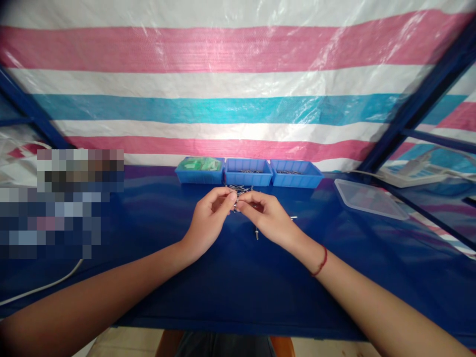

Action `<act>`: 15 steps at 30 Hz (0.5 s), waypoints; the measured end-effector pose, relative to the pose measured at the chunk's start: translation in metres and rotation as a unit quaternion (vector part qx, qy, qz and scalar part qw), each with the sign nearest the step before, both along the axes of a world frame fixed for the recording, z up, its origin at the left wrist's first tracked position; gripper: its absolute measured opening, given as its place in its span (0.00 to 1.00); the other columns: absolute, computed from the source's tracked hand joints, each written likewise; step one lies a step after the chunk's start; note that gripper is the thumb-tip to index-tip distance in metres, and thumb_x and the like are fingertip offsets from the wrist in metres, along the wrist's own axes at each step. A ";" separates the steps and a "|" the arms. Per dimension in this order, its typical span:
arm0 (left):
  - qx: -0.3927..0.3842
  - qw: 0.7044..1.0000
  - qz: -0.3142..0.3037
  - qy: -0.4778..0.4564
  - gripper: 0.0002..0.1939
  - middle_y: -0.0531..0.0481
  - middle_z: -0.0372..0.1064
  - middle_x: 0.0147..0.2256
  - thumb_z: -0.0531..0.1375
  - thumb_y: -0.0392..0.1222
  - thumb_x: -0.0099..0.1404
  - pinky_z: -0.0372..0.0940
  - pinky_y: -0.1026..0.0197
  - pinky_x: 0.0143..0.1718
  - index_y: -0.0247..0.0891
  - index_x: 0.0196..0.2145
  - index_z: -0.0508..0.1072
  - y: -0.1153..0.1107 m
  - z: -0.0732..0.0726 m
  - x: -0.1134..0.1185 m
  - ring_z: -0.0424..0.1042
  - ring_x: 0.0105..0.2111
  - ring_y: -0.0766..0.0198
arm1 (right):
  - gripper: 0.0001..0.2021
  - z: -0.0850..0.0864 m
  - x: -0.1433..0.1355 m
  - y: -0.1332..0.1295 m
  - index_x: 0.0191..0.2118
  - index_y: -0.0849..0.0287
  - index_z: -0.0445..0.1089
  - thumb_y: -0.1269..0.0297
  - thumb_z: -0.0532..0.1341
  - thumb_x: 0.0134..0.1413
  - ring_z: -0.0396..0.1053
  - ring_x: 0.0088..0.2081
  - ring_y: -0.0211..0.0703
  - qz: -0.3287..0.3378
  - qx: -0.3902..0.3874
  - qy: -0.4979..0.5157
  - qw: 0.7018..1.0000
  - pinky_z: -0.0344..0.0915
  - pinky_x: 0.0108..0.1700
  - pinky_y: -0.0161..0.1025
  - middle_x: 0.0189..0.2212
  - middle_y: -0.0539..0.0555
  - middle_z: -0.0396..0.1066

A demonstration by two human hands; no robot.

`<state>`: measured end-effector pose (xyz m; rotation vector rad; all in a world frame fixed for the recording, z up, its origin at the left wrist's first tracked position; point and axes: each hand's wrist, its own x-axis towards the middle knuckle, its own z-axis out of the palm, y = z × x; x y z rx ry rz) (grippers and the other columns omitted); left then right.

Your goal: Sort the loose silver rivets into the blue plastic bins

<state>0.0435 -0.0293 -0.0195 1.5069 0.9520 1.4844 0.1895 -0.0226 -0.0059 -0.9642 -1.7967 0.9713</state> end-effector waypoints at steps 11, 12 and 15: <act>-0.052 0.996 -0.052 0.041 0.14 0.51 0.68 0.32 0.54 0.45 0.65 0.64 0.66 0.30 0.36 0.45 0.64 -0.005 -0.003 0.004 0.70 0.29 0.68 | 0.07 0.026 0.021 0.006 0.30 0.58 0.69 0.62 0.58 0.55 0.66 0.29 0.38 -0.213 0.281 -0.111 0.929 0.62 0.33 0.37 0.27 0.52 0.71; -0.032 0.995 -0.068 0.068 0.13 0.51 0.68 0.32 0.54 0.43 0.65 0.64 0.65 0.31 0.36 0.46 0.64 -0.008 -0.003 0.004 0.69 0.29 0.68 | 0.08 0.029 0.028 0.015 0.29 0.58 0.69 0.61 0.58 0.55 0.66 0.28 0.39 -0.262 0.282 -0.111 0.916 0.62 0.33 0.37 0.27 0.52 0.71; 0.064 0.974 -0.131 0.171 0.10 0.52 0.69 0.31 0.53 0.39 0.65 0.64 0.65 0.34 0.37 0.44 0.66 -0.017 0.000 0.003 0.69 0.30 0.68 | 0.08 0.032 0.058 0.049 0.30 0.59 0.70 0.61 0.58 0.53 0.67 0.29 0.41 -0.390 0.268 -0.116 0.873 0.61 0.34 0.38 0.26 0.53 0.72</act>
